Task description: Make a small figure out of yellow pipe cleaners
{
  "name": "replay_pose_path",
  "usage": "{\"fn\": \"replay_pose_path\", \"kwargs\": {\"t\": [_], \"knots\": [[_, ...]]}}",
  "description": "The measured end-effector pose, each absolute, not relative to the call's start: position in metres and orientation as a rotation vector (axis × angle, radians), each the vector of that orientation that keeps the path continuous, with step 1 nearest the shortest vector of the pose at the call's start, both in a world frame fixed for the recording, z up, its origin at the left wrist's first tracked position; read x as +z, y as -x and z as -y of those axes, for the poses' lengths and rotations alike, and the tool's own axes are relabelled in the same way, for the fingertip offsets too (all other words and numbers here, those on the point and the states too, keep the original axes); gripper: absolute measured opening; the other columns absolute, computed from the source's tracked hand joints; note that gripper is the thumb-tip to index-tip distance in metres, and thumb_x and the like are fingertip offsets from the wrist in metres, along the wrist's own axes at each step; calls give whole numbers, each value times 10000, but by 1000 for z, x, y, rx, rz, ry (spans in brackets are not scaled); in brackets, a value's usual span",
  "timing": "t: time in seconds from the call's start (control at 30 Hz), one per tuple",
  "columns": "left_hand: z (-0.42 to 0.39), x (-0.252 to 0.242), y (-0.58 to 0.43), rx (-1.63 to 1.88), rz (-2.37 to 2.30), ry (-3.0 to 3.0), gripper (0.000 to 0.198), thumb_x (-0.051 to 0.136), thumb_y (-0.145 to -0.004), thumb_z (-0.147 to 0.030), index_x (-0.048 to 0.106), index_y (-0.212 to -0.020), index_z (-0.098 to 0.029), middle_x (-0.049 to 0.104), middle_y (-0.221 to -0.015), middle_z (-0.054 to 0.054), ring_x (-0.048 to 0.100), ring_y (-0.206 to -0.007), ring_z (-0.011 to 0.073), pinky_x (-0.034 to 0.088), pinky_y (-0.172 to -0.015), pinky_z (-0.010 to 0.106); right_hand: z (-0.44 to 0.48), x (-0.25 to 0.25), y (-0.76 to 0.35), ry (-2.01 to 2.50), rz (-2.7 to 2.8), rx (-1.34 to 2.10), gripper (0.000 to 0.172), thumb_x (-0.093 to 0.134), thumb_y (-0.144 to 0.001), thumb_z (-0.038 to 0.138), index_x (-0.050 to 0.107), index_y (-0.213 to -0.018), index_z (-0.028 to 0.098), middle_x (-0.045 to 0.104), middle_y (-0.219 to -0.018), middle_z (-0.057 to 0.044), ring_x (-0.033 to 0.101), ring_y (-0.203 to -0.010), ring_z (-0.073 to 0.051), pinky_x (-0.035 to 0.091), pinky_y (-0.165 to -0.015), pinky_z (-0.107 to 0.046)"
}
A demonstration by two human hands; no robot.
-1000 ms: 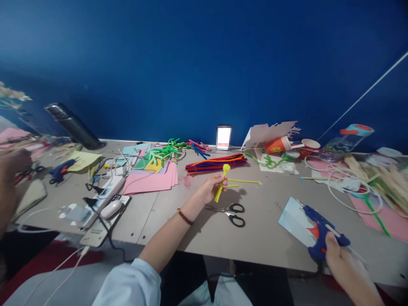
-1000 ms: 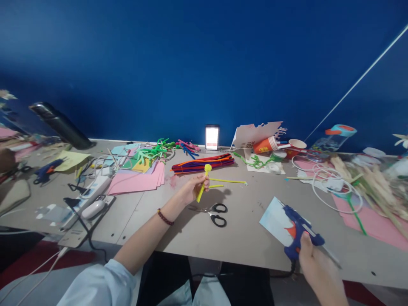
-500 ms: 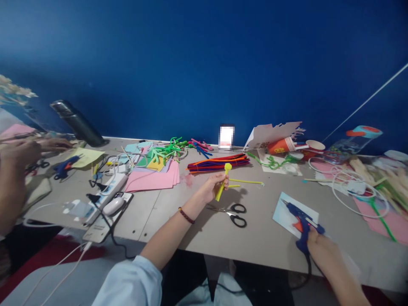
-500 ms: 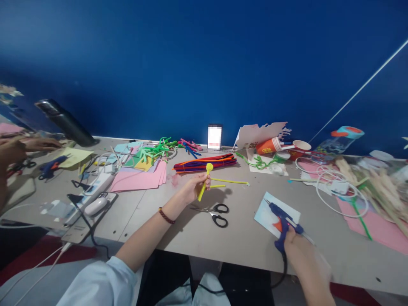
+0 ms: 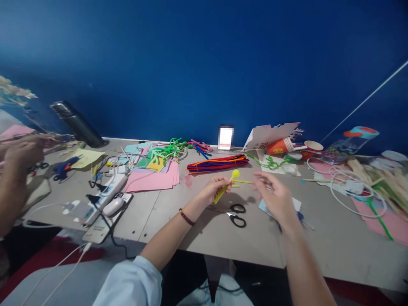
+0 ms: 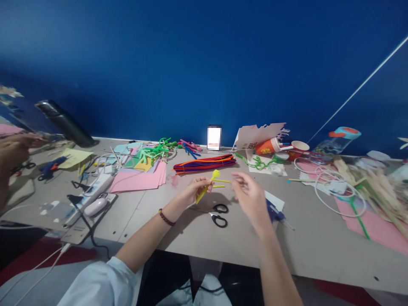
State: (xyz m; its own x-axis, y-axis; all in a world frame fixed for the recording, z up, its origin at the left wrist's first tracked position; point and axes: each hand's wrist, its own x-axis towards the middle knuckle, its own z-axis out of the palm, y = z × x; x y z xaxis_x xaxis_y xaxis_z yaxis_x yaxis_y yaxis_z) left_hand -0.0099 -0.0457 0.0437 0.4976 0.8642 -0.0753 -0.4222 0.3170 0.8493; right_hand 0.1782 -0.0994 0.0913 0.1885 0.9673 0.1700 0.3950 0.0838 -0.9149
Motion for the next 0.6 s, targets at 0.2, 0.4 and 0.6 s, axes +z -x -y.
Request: {"fn": "replay_pose_path", "kwargs": {"t": [0.2,0.4,0.6], "knots": [[43,38,10,867,-607,-888,220,716,-688,-310,644,-696,-103,607,-595,22,536,-518,78,393,-568,199,67,72,-146,1204,1316,1027,507,666,-725,439,634,-1172,202,691,-1037,-65,655,-837,-193,548,-767,-336],[42,33,9,821,-580,-899,248,730,-670,-335,663,-706,-98,598,-572,26,536,-513,92,403,-576,221,68,65,-153,1230,1288,1038,443,688,-708,447,695,-1063,182,725,-940,-55,671,-762,-184,538,-797,-348],[42,31,9,825,-570,-910,242,730,-673,-334,677,-706,-100,590,-564,28,536,-530,99,406,-584,223,63,63,-156,1253,1231,1090,426,723,-659,462,725,-973,174,736,-868,-55,689,-729,-200,542,-781,-360]]}}
